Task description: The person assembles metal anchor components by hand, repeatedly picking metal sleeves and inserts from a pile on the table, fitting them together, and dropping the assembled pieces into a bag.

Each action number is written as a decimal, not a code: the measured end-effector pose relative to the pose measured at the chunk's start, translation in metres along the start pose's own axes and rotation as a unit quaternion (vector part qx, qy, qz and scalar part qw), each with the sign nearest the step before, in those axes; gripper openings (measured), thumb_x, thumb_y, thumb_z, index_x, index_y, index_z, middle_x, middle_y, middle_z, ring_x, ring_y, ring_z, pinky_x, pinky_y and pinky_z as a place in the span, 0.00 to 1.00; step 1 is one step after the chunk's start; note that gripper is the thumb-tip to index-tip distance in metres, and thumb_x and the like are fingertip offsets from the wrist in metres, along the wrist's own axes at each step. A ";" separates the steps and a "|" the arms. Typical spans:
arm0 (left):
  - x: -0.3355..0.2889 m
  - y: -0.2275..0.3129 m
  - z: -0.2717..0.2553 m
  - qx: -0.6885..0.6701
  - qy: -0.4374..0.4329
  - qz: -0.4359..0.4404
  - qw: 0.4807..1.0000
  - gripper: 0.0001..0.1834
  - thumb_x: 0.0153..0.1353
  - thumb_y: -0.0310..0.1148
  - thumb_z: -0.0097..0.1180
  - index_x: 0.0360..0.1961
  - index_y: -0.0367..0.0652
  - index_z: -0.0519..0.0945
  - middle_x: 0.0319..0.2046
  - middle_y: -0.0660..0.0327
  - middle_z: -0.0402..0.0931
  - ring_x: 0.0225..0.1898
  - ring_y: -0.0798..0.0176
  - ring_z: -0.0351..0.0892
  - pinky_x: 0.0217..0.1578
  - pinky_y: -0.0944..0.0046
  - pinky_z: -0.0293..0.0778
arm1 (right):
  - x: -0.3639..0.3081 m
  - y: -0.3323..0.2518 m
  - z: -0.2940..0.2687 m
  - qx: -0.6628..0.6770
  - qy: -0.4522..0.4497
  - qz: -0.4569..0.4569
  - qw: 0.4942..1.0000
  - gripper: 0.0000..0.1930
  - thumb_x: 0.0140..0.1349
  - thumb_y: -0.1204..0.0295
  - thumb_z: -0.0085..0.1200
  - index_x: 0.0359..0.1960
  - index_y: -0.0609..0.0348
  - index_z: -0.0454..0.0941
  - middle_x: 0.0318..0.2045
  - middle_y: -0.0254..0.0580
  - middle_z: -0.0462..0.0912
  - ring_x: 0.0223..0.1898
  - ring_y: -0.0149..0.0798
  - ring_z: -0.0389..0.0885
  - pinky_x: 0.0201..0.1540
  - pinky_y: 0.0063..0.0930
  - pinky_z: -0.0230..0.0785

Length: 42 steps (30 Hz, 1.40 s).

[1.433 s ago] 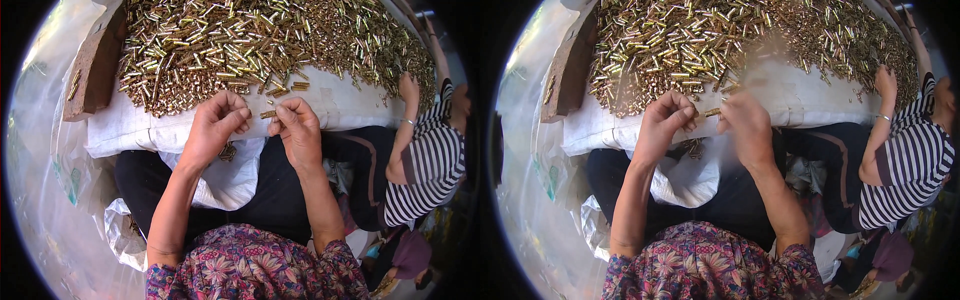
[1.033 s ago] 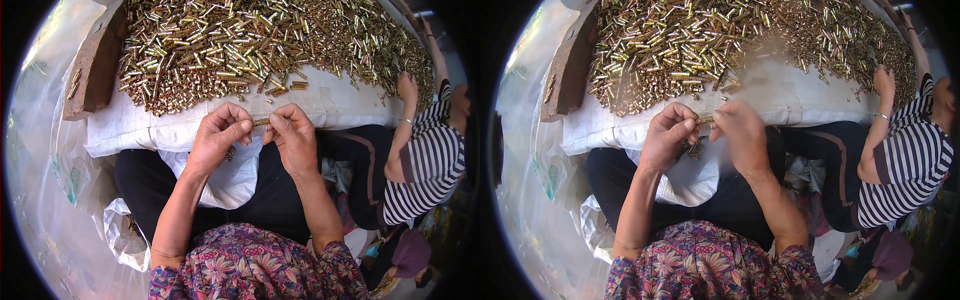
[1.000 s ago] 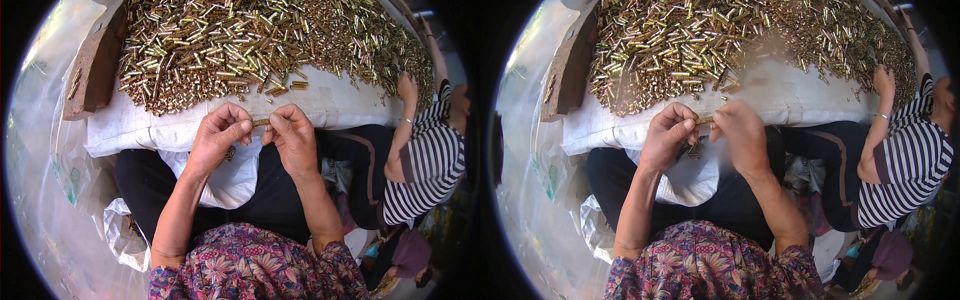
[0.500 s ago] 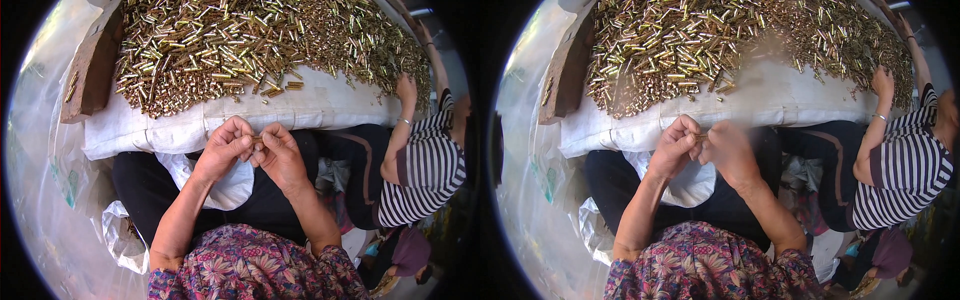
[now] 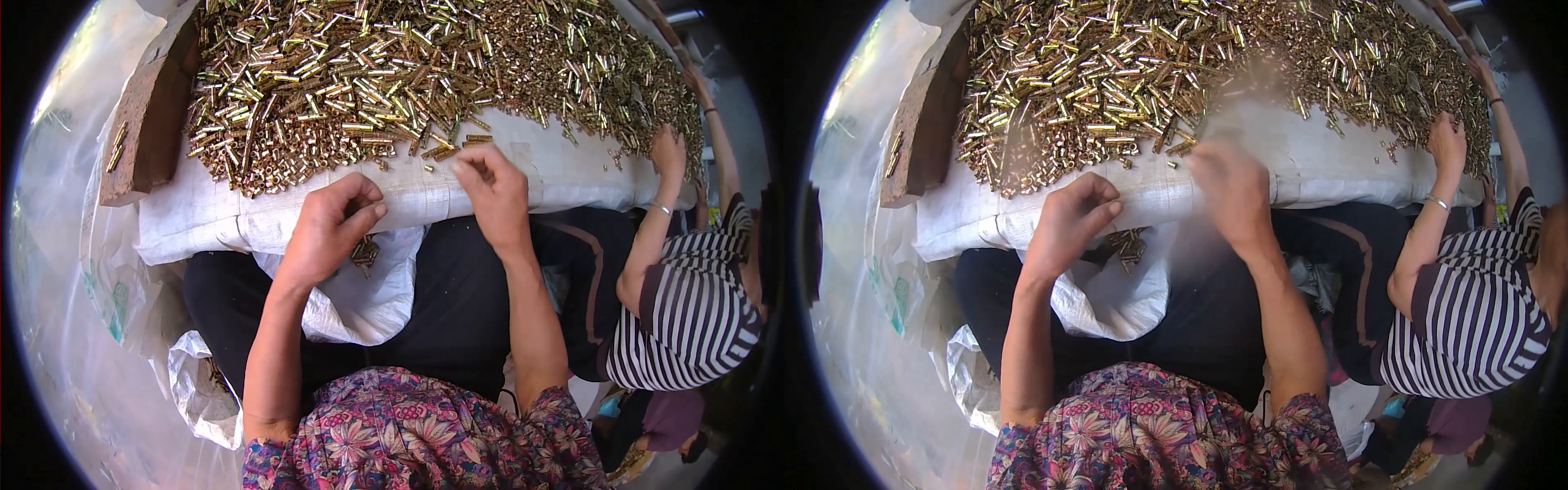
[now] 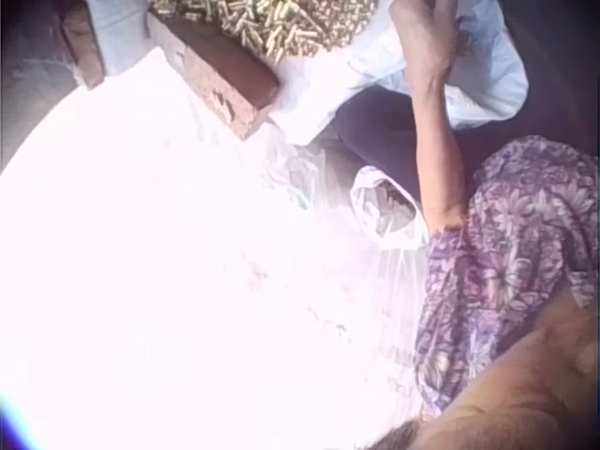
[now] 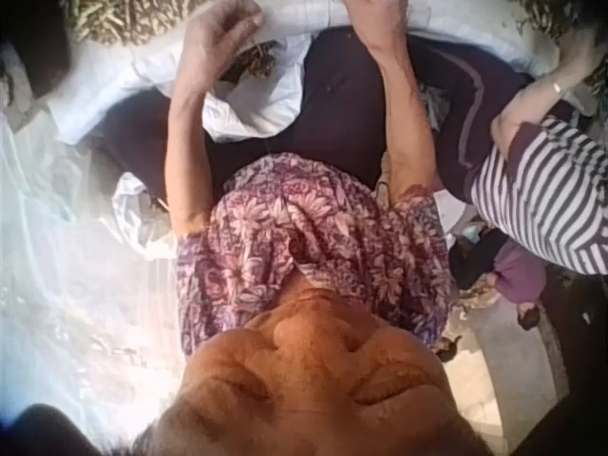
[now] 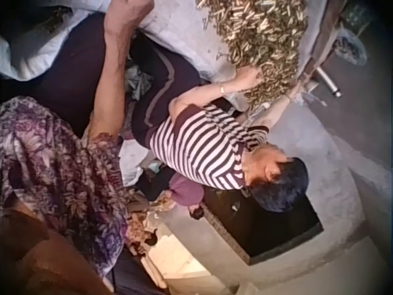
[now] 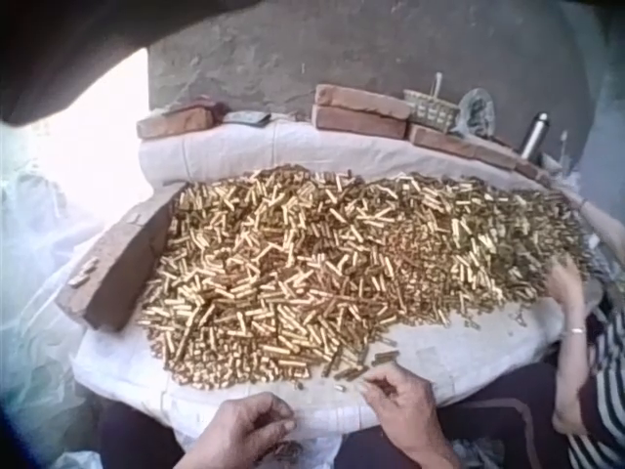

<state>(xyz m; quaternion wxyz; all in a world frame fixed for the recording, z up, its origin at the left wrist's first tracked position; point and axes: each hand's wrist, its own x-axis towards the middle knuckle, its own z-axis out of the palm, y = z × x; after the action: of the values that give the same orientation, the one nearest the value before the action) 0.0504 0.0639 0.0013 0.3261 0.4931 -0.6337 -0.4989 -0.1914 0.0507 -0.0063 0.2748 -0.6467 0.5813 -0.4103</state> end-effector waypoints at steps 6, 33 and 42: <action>0.021 -0.001 0.011 0.239 0.129 0.109 0.956 0.08 0.56 0.30 0.60 0.34 0.38 0.76 0.29 0.50 0.78 0.30 0.44 0.79 0.32 0.49 0.73 | 0.050 -0.004 0.006 -0.189 -0.048 -0.084 0.977 0.06 0.57 0.73 0.58 0.34 0.60 0.76 0.27 0.45 0.79 0.31 0.43 0.79 0.37 0.36 0.71; 0.006 0.014 0.015 -0.288 -0.040 -0.046 0.956 0.05 0.62 0.25 0.52 0.37 0.36 0.75 0.31 0.65 0.76 0.31 0.73 0.76 0.35 0.71 0.73 | -0.017 -0.029 0.006 0.464 -0.100 0.194 0.858 0.05 0.65 0.74 0.53 0.37 0.57 0.69 0.27 0.40 0.79 0.26 0.31 0.80 0.33 0.25 0.73; -0.003 0.017 0.014 -0.272 -0.056 -0.067 0.958 0.04 0.61 0.25 0.54 0.35 0.35 0.75 0.28 0.65 0.76 0.30 0.73 0.76 0.34 0.72 0.72 | -0.028 -0.035 0.012 0.438 -0.104 0.159 0.879 0.06 0.67 0.73 0.53 0.36 0.59 0.68 0.27 0.40 0.79 0.26 0.31 0.79 0.32 0.27 0.74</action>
<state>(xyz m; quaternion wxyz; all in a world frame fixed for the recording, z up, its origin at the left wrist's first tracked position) 0.0336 0.0713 0.0135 0.3779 0.3984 -0.4569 -0.6998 -0.1620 0.0826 0.0106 0.6506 -0.3983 0.4053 -0.5038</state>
